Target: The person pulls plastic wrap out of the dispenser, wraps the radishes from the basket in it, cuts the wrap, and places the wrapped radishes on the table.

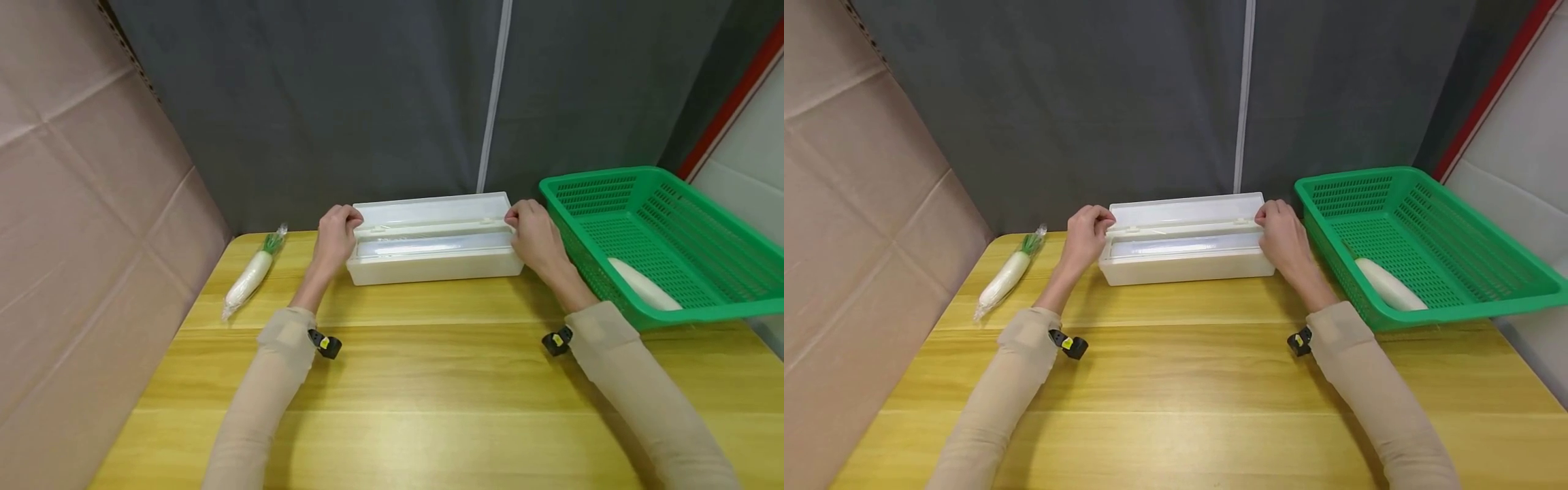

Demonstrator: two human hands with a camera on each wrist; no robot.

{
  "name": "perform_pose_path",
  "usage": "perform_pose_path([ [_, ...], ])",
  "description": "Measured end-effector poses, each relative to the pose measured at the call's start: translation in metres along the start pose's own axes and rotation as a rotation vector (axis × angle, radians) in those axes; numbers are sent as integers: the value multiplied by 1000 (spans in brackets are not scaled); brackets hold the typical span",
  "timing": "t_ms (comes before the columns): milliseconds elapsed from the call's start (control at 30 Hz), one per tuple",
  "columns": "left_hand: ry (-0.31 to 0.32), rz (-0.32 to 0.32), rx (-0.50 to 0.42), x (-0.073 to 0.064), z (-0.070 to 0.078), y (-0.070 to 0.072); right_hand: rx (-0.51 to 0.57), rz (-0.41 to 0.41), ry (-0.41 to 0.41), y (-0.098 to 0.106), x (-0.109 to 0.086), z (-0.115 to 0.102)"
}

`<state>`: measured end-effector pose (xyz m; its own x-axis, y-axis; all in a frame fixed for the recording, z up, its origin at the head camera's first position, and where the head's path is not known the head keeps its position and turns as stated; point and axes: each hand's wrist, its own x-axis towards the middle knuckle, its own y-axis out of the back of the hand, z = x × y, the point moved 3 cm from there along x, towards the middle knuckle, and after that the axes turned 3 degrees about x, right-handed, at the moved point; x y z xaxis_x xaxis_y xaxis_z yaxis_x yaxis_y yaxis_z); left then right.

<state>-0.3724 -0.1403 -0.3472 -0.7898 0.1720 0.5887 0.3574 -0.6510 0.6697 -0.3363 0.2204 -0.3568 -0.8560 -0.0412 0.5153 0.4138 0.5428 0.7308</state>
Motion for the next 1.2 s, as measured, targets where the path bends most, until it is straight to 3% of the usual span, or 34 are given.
perform_pose_path([
  [667,18,19,8,1,-5,12,37,27,85,5,0,-19],
  [1200,-34,68,33,8,7,25,35,38,34,20,13,-21],
])
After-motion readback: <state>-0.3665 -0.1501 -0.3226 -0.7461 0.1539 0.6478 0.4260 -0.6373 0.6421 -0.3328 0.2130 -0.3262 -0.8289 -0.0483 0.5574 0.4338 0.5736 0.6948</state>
